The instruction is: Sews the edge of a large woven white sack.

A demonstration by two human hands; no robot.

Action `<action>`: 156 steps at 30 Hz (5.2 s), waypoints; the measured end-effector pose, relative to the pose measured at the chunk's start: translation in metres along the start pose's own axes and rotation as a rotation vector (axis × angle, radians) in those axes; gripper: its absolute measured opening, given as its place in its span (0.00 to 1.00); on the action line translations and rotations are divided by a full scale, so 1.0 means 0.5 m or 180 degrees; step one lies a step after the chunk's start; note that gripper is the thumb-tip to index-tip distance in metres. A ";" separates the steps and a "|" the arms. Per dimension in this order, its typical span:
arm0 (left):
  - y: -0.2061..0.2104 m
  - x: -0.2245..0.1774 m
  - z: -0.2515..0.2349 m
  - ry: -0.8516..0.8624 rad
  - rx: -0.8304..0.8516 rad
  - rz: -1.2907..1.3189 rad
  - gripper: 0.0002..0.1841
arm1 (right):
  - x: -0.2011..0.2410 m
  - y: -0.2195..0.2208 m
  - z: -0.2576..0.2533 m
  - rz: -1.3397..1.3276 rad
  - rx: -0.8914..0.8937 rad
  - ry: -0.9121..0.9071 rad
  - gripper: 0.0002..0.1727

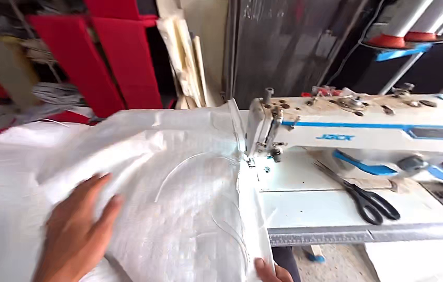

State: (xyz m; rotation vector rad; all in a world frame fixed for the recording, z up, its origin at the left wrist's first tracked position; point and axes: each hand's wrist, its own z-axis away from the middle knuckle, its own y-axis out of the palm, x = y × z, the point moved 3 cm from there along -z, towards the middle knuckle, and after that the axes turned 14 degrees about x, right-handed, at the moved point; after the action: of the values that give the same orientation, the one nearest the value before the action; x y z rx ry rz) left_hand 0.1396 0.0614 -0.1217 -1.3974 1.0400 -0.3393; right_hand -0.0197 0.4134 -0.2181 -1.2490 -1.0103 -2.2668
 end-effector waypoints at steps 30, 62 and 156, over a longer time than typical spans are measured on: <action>0.247 -0.379 0.306 -0.0443 0.2185 0.2739 0.21 | -0.020 0.005 0.106 -0.0265 -0.0271 0.0256 0.28; 0.047 0.367 -0.251 -0.1175 0.0855 -0.0654 0.46 | -0.016 0.005 0.039 -0.0926 0.0039 0.0542 0.17; 0.350 -0.360 -0.279 0.1045 0.1843 -0.0785 0.37 | -0.020 0.004 0.074 0.1207 -0.0279 -0.0066 0.13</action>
State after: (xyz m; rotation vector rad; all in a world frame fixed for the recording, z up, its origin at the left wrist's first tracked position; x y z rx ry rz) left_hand -0.1278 0.1428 -0.1874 -0.9551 0.9267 -0.9951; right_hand 0.0083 0.4390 -0.2124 -1.3696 -0.6207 -2.0233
